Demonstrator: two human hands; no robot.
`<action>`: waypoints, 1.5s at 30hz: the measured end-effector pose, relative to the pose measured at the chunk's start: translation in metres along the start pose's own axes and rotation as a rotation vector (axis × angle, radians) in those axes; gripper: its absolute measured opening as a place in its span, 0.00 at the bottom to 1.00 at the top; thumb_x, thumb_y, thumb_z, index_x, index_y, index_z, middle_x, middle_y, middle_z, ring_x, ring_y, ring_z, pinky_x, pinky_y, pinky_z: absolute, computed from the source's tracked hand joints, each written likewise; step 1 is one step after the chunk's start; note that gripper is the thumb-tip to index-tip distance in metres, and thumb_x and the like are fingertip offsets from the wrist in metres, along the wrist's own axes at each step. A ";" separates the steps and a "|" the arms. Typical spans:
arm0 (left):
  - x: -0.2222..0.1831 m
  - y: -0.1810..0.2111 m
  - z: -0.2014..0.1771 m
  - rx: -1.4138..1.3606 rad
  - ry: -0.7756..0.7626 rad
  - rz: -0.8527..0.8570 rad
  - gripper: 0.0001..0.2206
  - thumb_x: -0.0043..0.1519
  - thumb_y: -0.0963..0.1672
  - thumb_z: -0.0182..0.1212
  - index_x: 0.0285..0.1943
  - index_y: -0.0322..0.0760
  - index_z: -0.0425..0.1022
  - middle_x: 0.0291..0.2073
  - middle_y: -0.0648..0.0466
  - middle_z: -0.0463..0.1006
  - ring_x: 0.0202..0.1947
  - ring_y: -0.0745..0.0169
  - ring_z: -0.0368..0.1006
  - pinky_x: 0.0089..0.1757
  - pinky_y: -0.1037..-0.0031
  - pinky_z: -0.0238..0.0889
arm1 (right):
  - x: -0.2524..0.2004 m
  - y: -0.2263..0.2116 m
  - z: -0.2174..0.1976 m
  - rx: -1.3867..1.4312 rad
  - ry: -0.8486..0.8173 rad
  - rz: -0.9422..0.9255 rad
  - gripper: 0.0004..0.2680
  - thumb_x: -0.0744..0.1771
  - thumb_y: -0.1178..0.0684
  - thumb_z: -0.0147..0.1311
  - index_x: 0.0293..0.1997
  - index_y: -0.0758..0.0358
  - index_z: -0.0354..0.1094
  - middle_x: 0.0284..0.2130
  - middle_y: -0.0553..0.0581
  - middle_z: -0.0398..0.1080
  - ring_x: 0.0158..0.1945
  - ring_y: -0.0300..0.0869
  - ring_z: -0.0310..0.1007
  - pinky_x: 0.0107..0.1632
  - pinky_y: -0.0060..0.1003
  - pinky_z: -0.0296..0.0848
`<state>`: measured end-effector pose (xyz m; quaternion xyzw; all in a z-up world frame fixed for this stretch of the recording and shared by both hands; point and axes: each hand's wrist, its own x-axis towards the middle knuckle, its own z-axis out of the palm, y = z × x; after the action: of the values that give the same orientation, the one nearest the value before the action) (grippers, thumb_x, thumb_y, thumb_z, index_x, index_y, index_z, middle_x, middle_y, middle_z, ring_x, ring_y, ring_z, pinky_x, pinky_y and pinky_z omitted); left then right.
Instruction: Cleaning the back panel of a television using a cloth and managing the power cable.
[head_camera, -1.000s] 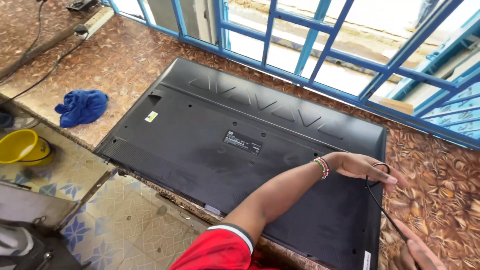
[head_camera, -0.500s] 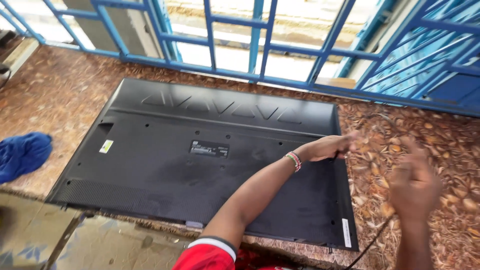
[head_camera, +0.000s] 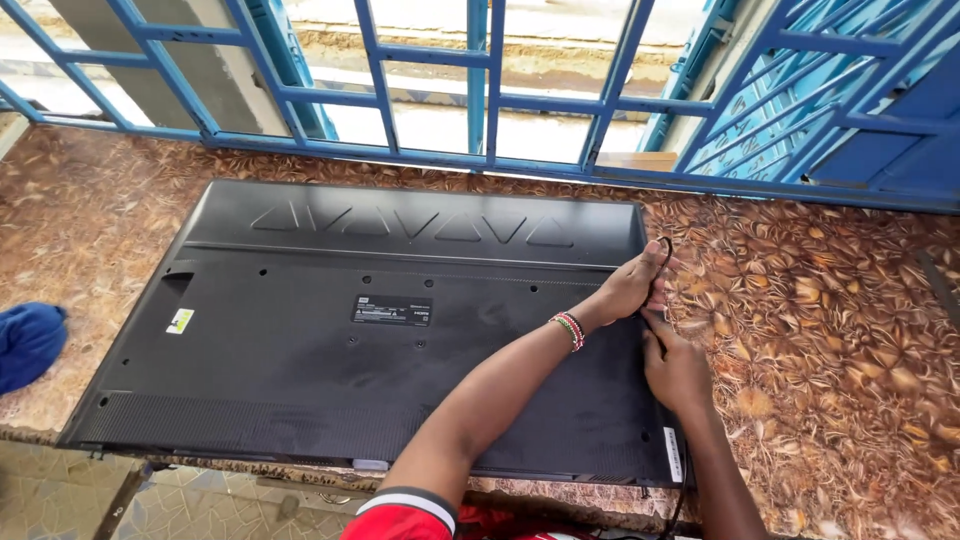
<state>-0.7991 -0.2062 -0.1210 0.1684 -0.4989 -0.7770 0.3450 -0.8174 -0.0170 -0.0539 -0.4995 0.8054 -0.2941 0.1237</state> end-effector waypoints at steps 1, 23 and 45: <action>-0.002 0.002 -0.001 -0.008 0.059 0.002 0.32 0.74 0.64 0.41 0.55 0.37 0.74 0.26 0.48 0.73 0.24 0.55 0.75 0.25 0.66 0.78 | -0.008 -0.013 -0.010 -0.007 -0.024 -0.004 0.16 0.69 0.47 0.49 0.65 0.31 0.69 0.52 0.62 0.76 0.56 0.62 0.73 0.60 0.59 0.72; -0.039 0.087 0.048 0.611 -0.020 -0.126 0.30 0.56 0.61 0.41 0.08 0.40 0.53 0.12 0.45 0.81 0.06 0.66 0.46 0.18 0.70 0.37 | -0.022 0.214 -0.030 1.046 -0.682 0.120 0.12 0.70 0.47 0.54 0.43 0.71 0.71 0.21 0.63 0.72 0.16 0.45 0.61 0.19 0.38 0.58; -0.045 0.081 0.020 0.422 -0.471 -0.017 0.11 0.59 0.53 0.62 0.31 0.48 0.71 0.18 0.64 0.61 0.19 0.75 0.57 0.23 0.79 0.48 | 0.029 -0.056 -0.055 0.611 0.309 0.073 0.08 0.76 0.52 0.45 0.50 0.58 0.74 0.19 0.48 0.60 0.18 0.33 0.50 0.22 0.31 0.49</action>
<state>-0.7497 -0.1830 -0.0442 0.0556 -0.7138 -0.6768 0.1711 -0.8169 -0.0417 0.0260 -0.3596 0.7066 -0.5894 0.1549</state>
